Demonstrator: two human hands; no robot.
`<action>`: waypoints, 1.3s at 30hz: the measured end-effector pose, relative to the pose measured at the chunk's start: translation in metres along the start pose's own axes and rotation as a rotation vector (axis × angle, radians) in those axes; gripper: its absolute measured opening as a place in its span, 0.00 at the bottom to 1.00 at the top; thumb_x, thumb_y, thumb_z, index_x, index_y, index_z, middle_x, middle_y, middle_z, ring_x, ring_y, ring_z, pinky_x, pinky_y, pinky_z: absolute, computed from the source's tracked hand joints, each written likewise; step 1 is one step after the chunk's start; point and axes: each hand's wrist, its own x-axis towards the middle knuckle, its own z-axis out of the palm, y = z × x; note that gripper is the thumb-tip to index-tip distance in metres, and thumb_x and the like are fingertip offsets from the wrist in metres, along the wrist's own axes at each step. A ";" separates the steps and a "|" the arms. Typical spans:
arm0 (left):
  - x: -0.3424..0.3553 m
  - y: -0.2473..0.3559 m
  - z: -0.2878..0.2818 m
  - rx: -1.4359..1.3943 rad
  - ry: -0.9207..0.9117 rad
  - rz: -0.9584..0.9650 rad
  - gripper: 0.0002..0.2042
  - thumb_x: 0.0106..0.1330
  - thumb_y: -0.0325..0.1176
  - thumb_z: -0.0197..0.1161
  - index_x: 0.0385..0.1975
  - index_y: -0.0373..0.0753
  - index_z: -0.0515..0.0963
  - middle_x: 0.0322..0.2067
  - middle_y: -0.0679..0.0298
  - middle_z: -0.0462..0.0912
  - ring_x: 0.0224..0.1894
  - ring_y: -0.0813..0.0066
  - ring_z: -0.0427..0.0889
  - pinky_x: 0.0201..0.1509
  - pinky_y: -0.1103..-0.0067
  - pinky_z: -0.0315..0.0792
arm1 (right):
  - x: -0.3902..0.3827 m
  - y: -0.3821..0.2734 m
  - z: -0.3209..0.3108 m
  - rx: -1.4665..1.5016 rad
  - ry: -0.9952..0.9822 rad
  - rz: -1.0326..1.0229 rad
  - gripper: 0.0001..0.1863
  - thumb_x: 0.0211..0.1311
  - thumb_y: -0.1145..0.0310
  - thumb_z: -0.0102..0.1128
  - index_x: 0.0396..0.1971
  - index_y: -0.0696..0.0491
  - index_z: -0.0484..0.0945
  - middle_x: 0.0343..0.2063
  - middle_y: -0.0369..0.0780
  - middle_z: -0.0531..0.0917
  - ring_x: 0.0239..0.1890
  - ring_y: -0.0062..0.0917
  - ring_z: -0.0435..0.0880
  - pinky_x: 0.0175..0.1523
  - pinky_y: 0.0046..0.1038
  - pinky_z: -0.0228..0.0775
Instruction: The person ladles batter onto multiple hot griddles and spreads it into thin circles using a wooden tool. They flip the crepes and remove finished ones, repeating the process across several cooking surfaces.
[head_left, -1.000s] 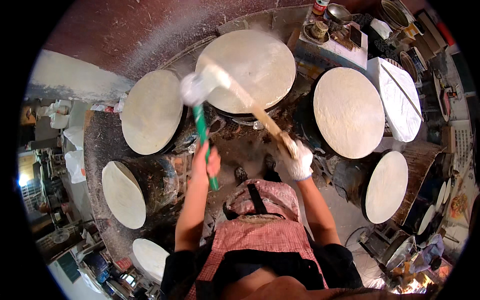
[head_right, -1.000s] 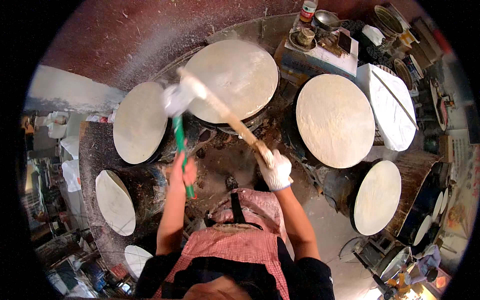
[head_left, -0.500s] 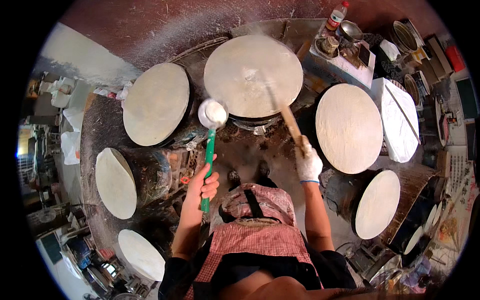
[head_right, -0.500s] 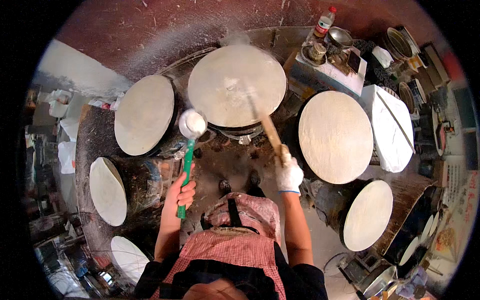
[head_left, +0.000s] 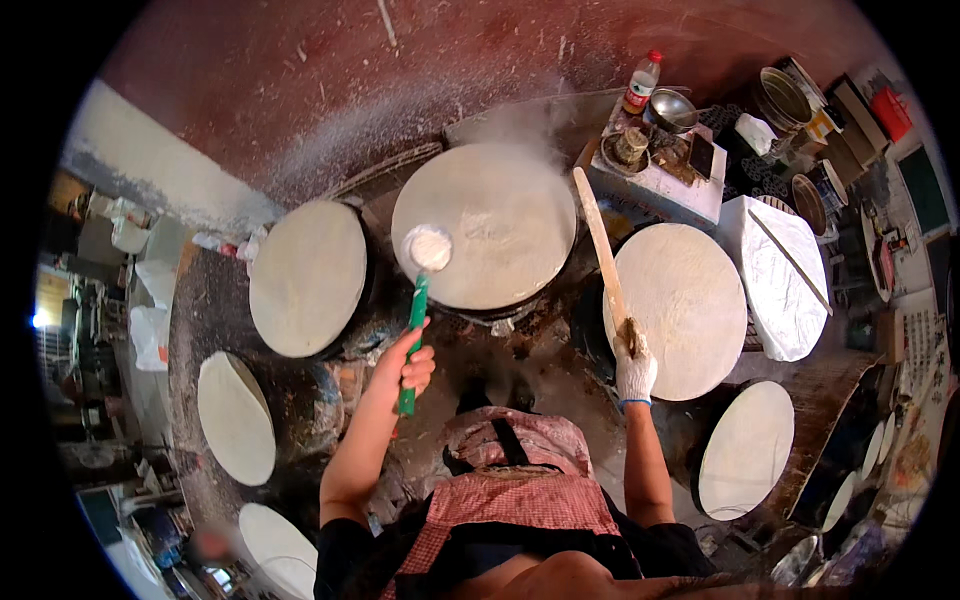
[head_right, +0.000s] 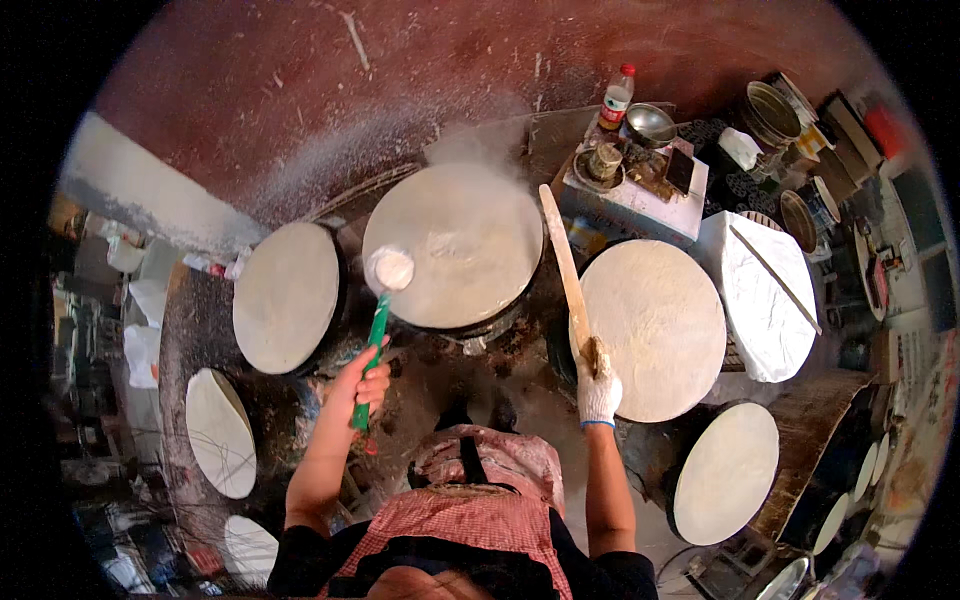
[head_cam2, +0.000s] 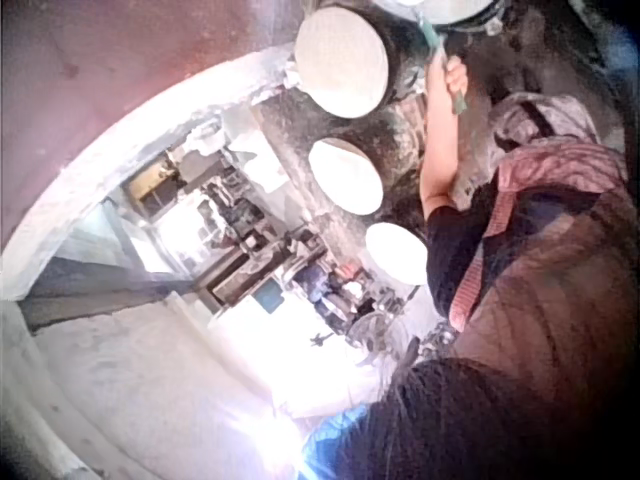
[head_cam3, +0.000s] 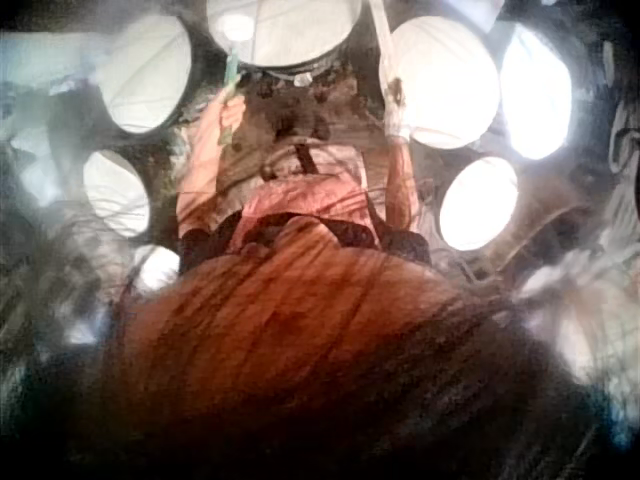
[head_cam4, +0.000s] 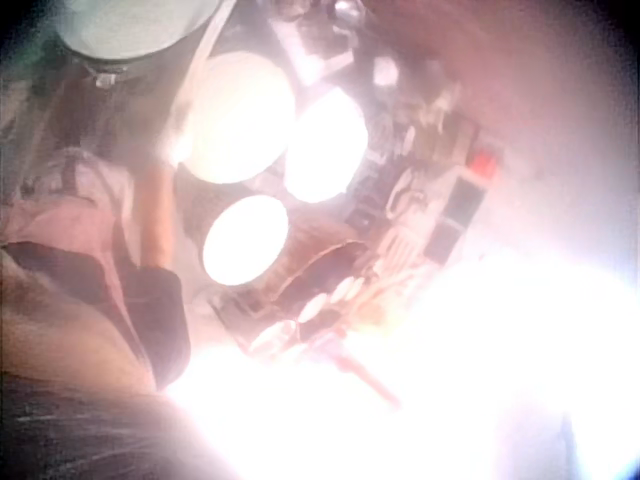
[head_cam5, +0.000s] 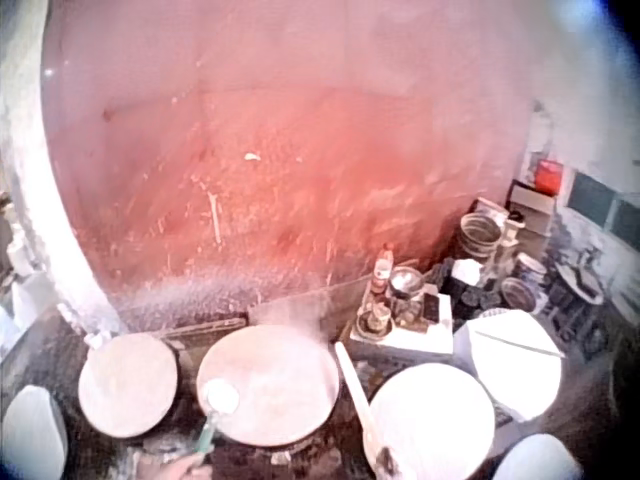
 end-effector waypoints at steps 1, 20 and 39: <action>0.018 0.013 0.005 0.068 0.000 -0.026 0.09 0.66 0.37 0.49 0.45 0.53 0.65 0.15 0.70 0.61 0.09 0.85 0.58 0.06 0.87 0.53 | 0.002 -0.001 0.002 0.084 -0.046 0.065 0.23 0.54 0.67 0.57 0.51 0.52 0.70 0.41 0.46 0.79 0.44 0.29 0.79 0.47 0.27 0.68; 0.259 0.094 0.110 0.659 0.135 0.026 0.09 0.63 0.31 0.52 0.36 0.48 0.58 0.15 0.68 0.61 0.10 0.83 0.58 0.10 0.83 0.52 | 0.033 -0.067 0.093 0.428 -0.229 0.299 0.20 0.55 0.72 0.54 0.50 0.56 0.70 0.45 0.43 0.77 0.47 0.27 0.76 0.51 0.24 0.65; 0.125 0.143 0.098 0.337 -0.148 -0.028 0.14 0.67 0.37 0.47 0.52 0.53 0.63 0.14 0.72 0.61 0.08 0.87 0.56 0.06 0.87 0.50 | 0.046 -0.089 0.091 -0.050 -0.035 0.051 0.16 0.54 0.65 0.55 0.45 0.46 0.75 0.37 0.45 0.80 0.37 0.38 0.79 0.40 0.32 0.71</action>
